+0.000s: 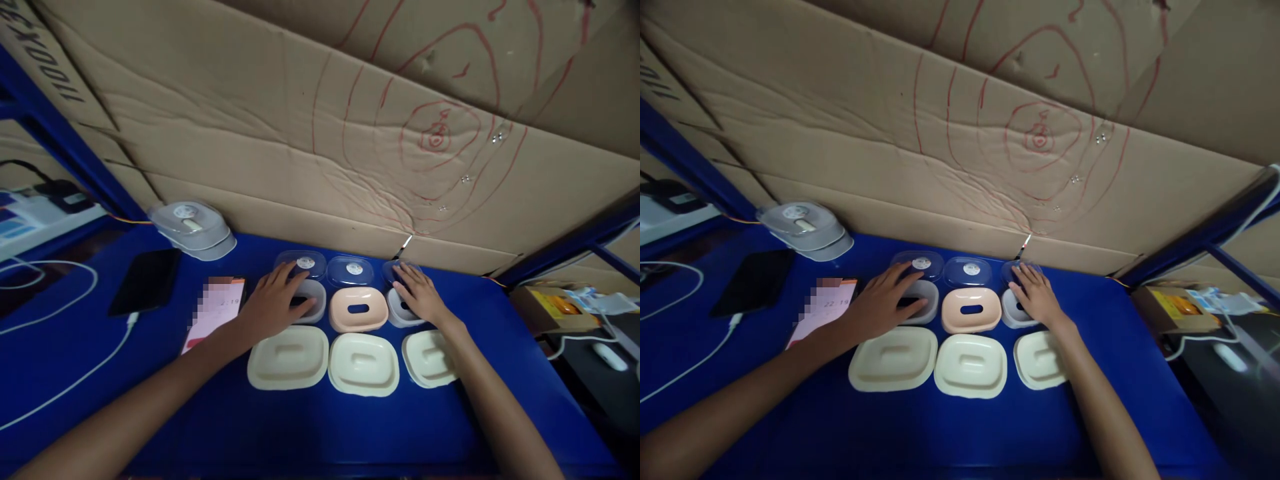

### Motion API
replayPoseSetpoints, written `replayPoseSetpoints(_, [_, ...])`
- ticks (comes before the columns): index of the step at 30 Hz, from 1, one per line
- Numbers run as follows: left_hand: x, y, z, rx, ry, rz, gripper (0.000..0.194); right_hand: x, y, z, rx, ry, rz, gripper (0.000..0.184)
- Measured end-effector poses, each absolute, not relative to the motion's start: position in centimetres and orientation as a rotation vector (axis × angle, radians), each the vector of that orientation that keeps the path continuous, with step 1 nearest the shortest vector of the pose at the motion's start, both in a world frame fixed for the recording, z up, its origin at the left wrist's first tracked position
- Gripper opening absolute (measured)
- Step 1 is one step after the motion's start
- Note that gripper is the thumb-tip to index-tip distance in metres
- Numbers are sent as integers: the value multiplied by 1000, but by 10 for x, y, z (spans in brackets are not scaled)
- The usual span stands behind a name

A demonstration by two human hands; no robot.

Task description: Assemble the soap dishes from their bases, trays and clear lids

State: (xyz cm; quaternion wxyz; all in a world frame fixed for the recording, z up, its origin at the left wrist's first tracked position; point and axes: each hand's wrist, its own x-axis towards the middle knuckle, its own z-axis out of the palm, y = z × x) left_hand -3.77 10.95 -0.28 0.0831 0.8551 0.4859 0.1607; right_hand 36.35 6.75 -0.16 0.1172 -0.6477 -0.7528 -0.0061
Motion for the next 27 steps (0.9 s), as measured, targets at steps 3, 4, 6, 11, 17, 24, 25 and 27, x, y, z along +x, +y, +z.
replayPoseSetpoints(3, [-37,113,-3,2577,1404,498,59,357,67,-7,-1972,-2138,-58,61])
replayPoseSetpoints(4, [-36,114,-4,2590,1387,501,57,355,66,-7,-1992,-2118,-72,61])
replayPoseSetpoints(6, [-34,116,-4,2615,1361,495,54,352,65,-8,-2023,-2083,-98,61])
replayPoseSetpoints(11, [-32,118,4,2648,1343,465,49,346,62,-5,-2052,-2024,-131,59])
replayPoseSetpoints(17, [-53,87,19,2628,1294,614,46,332,42,37,-1792,-1974,-195,49])
replayPoseSetpoints(24, [-91,14,5,2863,987,569,50,279,-32,65,-1548,-2122,-131,33])
replayPoseSetpoints(25, [-94,9,4,2862,993,567,49,266,-40,61,-1499,-2192,-95,32])
replayPoseSetpoints(27, [-96,3,2,2841,1021,555,48,242,-52,50,-1358,-2385,-22,30])
